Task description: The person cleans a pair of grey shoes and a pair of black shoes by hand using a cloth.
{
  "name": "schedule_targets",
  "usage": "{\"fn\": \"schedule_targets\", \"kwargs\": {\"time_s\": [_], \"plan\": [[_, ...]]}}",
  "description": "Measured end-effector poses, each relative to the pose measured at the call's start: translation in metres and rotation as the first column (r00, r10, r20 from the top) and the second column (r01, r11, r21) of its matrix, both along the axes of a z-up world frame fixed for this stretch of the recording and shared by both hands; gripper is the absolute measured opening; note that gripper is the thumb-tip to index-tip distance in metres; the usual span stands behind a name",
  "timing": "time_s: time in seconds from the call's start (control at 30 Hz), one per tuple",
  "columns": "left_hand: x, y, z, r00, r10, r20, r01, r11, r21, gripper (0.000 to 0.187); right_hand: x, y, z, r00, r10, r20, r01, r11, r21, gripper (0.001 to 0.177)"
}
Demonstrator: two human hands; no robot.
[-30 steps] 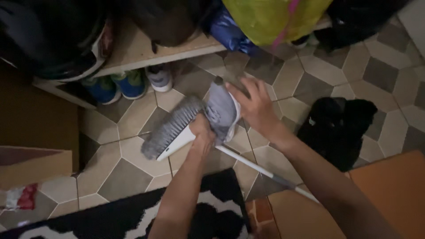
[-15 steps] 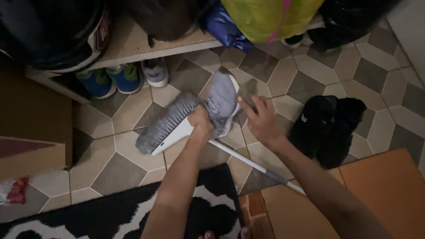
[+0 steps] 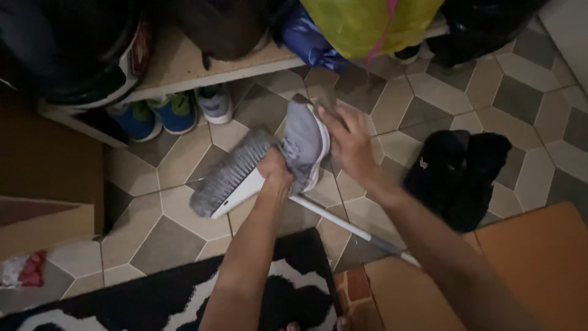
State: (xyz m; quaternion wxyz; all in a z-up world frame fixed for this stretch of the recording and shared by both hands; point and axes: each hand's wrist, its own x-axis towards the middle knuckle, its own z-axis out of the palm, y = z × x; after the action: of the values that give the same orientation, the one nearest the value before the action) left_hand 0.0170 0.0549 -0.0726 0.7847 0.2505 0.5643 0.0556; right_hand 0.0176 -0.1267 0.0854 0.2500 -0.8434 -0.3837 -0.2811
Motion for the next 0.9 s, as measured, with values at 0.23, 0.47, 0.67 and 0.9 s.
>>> {"fn": "schedule_targets", "kwargs": {"time_s": [0.23, 0.47, 0.67, 0.9], "plan": [[0.016, 0.004, -0.061, 0.994, -0.075, -0.084, 0.085, 0.989, 0.125, 0.048, -0.01, -0.008, -0.027, 0.995, -0.067, 0.068, 0.069, 0.997, -0.029, 0.074], [0.016, -0.001, -0.04, 0.995, -0.096, -0.037, 0.1, 0.986, 0.136, 0.047, -0.015, -0.028, -0.052, 0.997, -0.067, 0.027, 0.069, 0.993, -0.1, 0.077], [0.008, 0.009, -0.032, 0.995, -0.097, -0.019, 0.099, 0.983, 0.153, 0.046, -0.034, -0.027, -0.097, 1.0, -0.03, -0.005, 0.027, 0.947, -0.321, 0.072], [0.015, 0.01, -0.033, 0.995, -0.097, 0.006, 0.094, 0.982, 0.162, 0.046, 0.004, 0.0, -0.035, 0.994, -0.102, -0.03, 0.105, 0.988, 0.116, 0.063]]}}
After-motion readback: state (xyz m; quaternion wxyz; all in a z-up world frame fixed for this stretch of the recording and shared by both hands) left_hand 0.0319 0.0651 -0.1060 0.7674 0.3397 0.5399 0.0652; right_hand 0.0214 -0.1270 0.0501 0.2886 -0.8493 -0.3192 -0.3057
